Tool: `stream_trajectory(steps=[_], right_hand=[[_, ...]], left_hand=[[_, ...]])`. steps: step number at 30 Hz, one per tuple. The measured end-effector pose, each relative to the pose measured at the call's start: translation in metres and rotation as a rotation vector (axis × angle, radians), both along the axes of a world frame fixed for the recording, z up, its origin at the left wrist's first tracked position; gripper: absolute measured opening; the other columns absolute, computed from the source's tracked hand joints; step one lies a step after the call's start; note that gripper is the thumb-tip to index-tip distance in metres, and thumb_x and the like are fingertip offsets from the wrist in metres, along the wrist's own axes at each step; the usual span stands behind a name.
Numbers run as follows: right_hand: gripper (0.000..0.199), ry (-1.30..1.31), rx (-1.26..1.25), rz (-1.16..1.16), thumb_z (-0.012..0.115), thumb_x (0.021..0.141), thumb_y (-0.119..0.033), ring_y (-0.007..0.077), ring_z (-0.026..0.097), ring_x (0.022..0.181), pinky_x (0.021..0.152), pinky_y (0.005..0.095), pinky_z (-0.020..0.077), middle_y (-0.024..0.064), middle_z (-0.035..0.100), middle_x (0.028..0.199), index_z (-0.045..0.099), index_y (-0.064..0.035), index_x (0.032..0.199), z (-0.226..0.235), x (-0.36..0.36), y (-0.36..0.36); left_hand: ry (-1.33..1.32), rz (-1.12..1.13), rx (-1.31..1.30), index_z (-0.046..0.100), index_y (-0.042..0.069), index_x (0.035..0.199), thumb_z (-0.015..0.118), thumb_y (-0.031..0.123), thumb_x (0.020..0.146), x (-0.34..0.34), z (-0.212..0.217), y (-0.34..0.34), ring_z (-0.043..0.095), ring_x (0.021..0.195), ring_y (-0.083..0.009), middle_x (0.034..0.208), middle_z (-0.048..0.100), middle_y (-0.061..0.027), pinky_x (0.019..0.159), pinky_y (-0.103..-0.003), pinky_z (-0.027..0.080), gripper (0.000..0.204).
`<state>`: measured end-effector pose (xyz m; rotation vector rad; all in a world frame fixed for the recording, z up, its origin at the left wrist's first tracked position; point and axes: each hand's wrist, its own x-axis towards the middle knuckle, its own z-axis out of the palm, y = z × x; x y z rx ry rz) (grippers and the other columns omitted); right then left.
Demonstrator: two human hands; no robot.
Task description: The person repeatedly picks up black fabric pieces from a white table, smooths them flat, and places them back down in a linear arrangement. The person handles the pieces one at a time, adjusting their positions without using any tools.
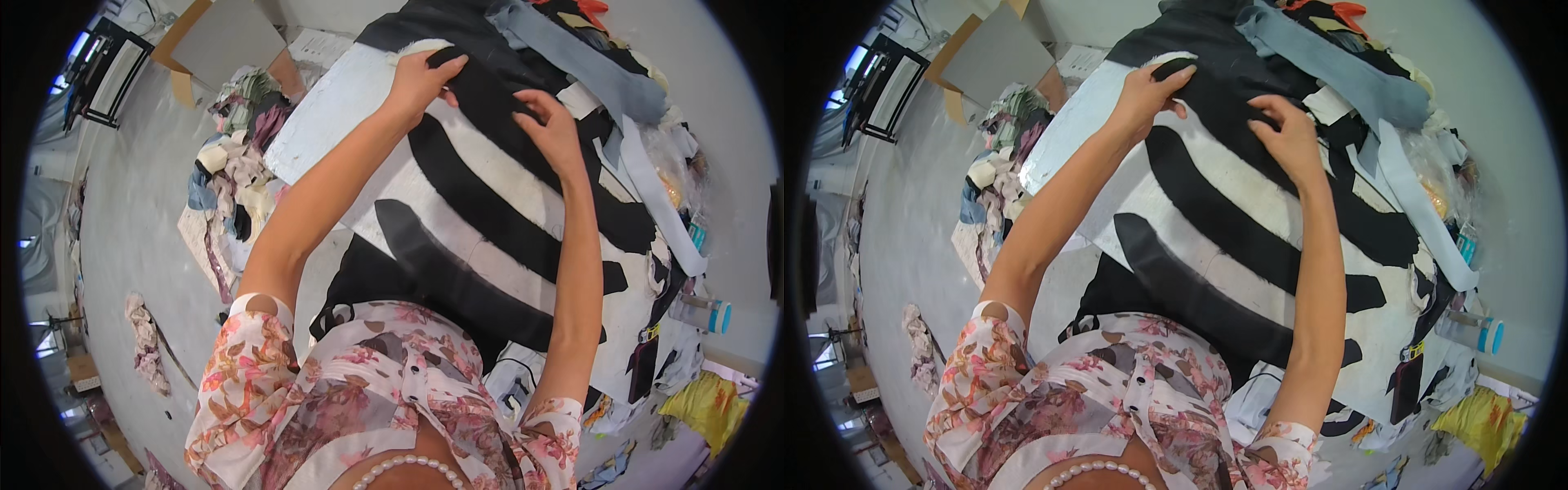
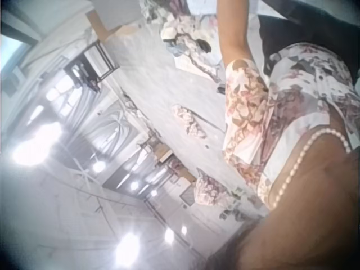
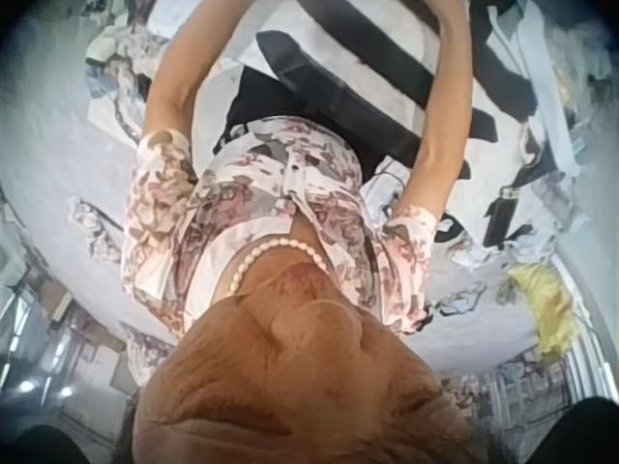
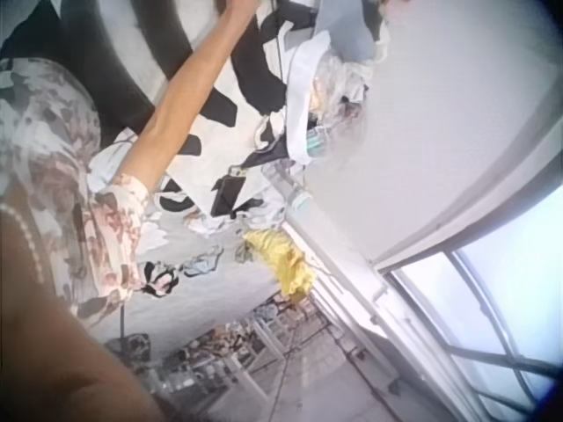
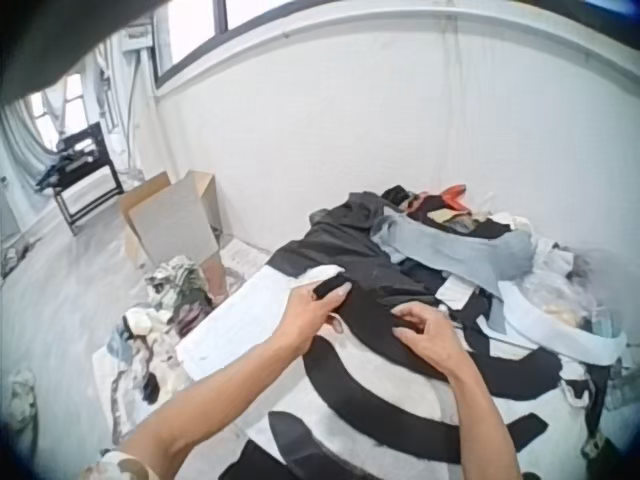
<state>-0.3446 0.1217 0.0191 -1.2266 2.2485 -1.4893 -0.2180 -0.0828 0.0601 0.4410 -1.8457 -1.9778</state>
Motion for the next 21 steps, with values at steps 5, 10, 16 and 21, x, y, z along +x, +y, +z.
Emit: stream_trajectory(steps=[5,10,16,21], right_hand=[[0.014,0.301,0.089,-0.219,0.068,0.084,-0.007,0.0181,0.064,0.072,0.067,0.0292,0.0501,0.0064,0.069,0.086,0.068,-0.0056,0.098,0.034,0.068,0.007],[0.022,0.023,0.217,0.170,0.078,0.074,-0.022,0.0255,0.063,0.072,0.065,0.0375,0.0490,0.0073,0.062,0.075,0.064,-0.0063,0.079,0.020,0.193,0.004],[0.010,0.281,0.257,0.092,0.071,0.080,-0.012,0.0293,0.062,0.081,0.069,0.0404,0.0506,0.0101,0.060,0.079,0.064,-0.0040,0.083,-0.018,0.219,0.001],[0.005,0.217,0.195,0.097,0.065,0.085,-0.008,0.0306,0.063,0.080,0.069,0.0397,0.0499,0.0109,0.061,0.081,0.064,-0.0039,0.082,-0.015,0.214,0.008]], left_hand=[[-0.097,0.212,-0.506,0.065,-0.001,0.121,0.069,0.024,0.091,0.010,-0.035,-0.027,0.066,0.083,-0.0143,0.102,0.072,-0.0107,0.070,-0.026,0.053,0.039],[-0.040,0.234,-0.470,0.072,0.002,0.104,0.067,0.022,0.090,0.081,-0.054,-0.029,0.068,0.071,-0.0122,0.080,0.073,-0.0068,0.070,-0.026,0.052,0.026],[-0.258,0.108,-0.620,0.072,0.006,0.103,0.067,0.022,0.090,0.159,-0.048,0.014,0.068,0.086,-0.0187,0.090,0.072,-0.0081,0.076,-0.031,0.051,0.021],[-0.061,-0.079,-1.109,0.056,0.014,0.134,0.068,0.025,0.089,0.192,-0.067,0.033,0.042,0.132,-0.0327,0.140,0.050,-0.0116,0.110,-0.049,0.029,0.048]])
